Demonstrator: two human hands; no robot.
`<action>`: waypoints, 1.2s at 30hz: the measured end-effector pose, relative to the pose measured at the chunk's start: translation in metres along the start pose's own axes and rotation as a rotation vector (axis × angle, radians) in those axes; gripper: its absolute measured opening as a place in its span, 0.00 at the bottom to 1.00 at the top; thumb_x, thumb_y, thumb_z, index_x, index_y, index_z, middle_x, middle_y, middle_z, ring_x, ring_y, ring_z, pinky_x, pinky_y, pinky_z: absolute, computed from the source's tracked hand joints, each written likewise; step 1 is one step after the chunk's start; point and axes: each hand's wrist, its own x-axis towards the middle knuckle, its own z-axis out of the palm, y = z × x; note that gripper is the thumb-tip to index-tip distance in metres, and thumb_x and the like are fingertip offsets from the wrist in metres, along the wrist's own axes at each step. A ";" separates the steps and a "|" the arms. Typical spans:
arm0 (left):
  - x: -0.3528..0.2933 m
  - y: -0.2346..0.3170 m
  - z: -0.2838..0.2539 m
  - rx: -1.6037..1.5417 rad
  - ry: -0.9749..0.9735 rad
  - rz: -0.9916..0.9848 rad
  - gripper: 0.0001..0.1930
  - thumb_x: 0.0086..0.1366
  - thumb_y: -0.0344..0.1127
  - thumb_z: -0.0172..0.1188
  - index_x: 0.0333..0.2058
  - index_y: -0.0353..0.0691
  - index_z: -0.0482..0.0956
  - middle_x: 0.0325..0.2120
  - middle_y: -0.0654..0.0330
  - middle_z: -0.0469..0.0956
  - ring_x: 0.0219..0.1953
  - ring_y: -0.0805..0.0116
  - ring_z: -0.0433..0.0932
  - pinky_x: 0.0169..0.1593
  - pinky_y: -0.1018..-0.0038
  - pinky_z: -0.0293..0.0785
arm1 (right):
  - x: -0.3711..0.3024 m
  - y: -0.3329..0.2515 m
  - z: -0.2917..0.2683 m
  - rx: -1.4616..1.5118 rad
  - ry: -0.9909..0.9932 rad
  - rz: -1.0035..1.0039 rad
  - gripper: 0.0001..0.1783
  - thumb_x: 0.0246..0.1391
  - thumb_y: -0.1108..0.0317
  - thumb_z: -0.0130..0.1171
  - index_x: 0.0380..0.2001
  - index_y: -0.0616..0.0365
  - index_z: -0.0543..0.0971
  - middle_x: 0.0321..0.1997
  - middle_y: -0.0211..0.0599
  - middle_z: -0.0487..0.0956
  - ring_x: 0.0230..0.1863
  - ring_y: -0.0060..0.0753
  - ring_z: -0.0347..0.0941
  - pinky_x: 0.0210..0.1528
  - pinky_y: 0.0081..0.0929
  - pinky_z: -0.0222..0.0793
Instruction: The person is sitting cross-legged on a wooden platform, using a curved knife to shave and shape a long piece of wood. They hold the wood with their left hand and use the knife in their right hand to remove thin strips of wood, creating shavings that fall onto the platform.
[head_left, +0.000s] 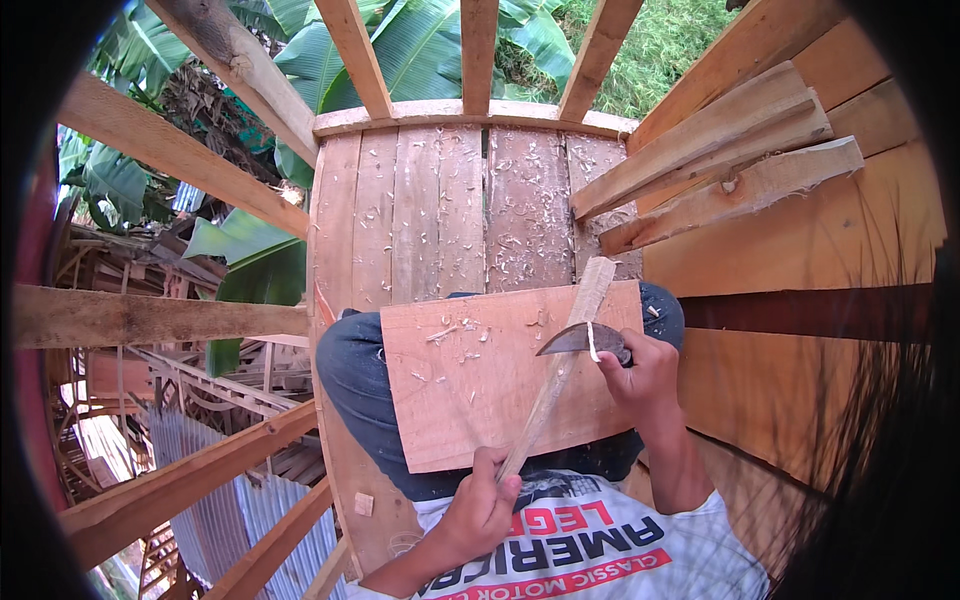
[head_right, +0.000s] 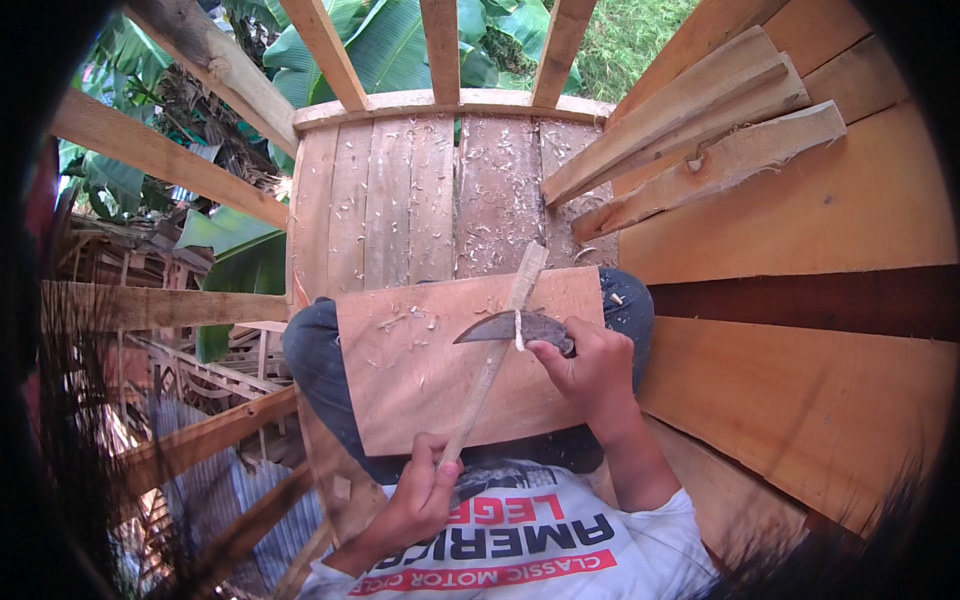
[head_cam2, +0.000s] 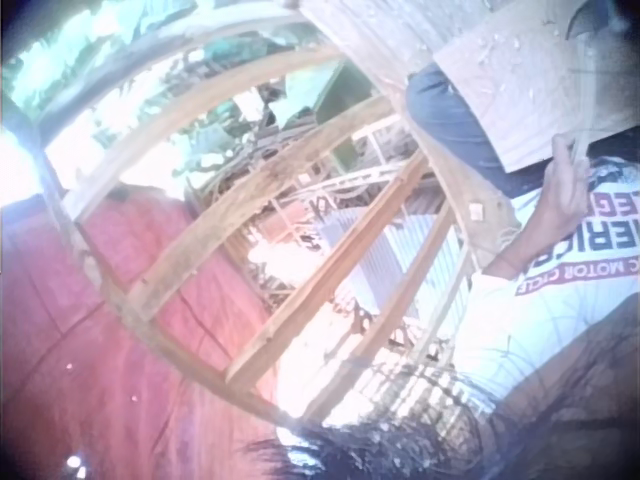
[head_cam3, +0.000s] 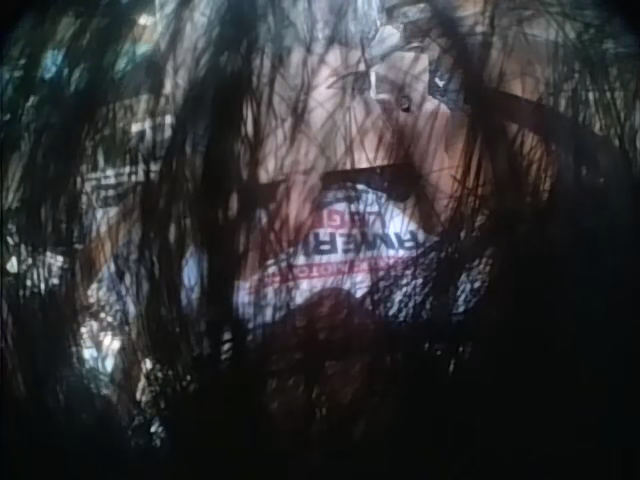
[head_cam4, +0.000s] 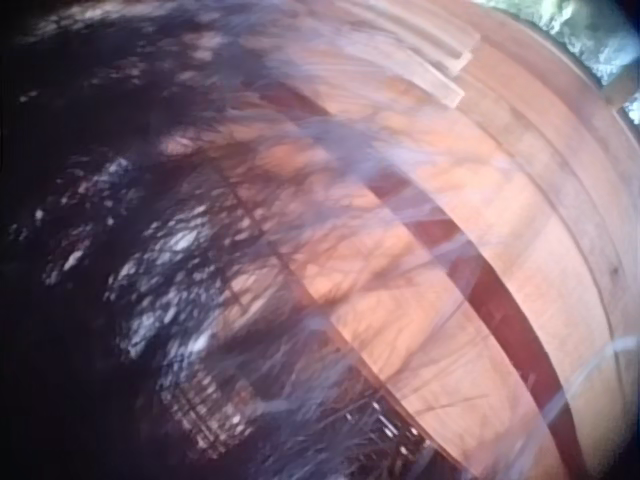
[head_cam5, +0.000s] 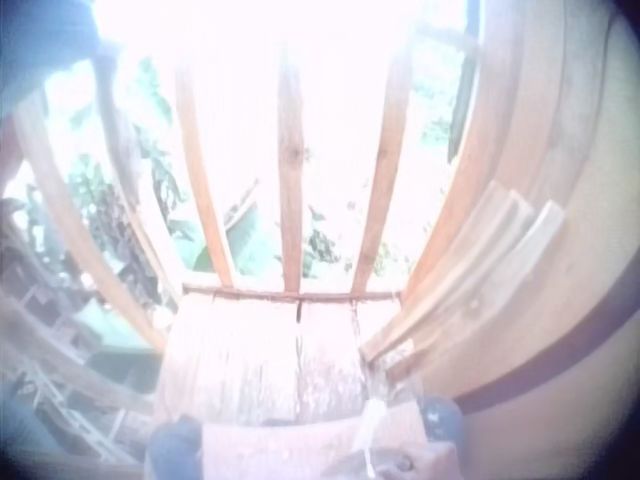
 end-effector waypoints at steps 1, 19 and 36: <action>-0.001 -0.001 0.000 -0.017 0.000 -0.008 0.15 0.70 0.34 0.43 0.48 0.29 0.58 0.23 0.50 0.69 0.22 0.62 0.69 0.29 0.67 0.67 | -0.005 -0.008 0.001 0.071 -0.083 0.035 0.23 0.48 0.50 0.63 0.18 0.61 0.74 0.15 0.46 0.72 0.19 0.47 0.72 0.21 0.35 0.65; -0.001 -0.020 -0.018 -0.309 -0.173 -0.113 0.12 0.70 0.35 0.42 0.44 0.32 0.58 0.30 0.58 0.68 0.32 0.75 0.66 0.38 0.78 0.64 | -0.013 0.006 -0.043 1.185 -0.985 0.536 0.12 0.62 0.66 0.50 0.41 0.65 0.73 0.19 0.29 0.68 0.11 0.15 0.62 0.11 0.14 0.56; 0.006 -0.021 -0.023 -0.490 -0.282 -0.211 0.11 0.70 0.36 0.42 0.45 0.36 0.57 0.27 0.63 0.66 0.22 0.82 0.60 0.26 0.82 0.60 | -0.017 0.028 -0.035 1.258 -0.950 0.431 0.09 0.62 0.66 0.49 0.38 0.62 0.72 0.17 0.26 0.67 0.12 0.13 0.61 0.12 0.13 0.56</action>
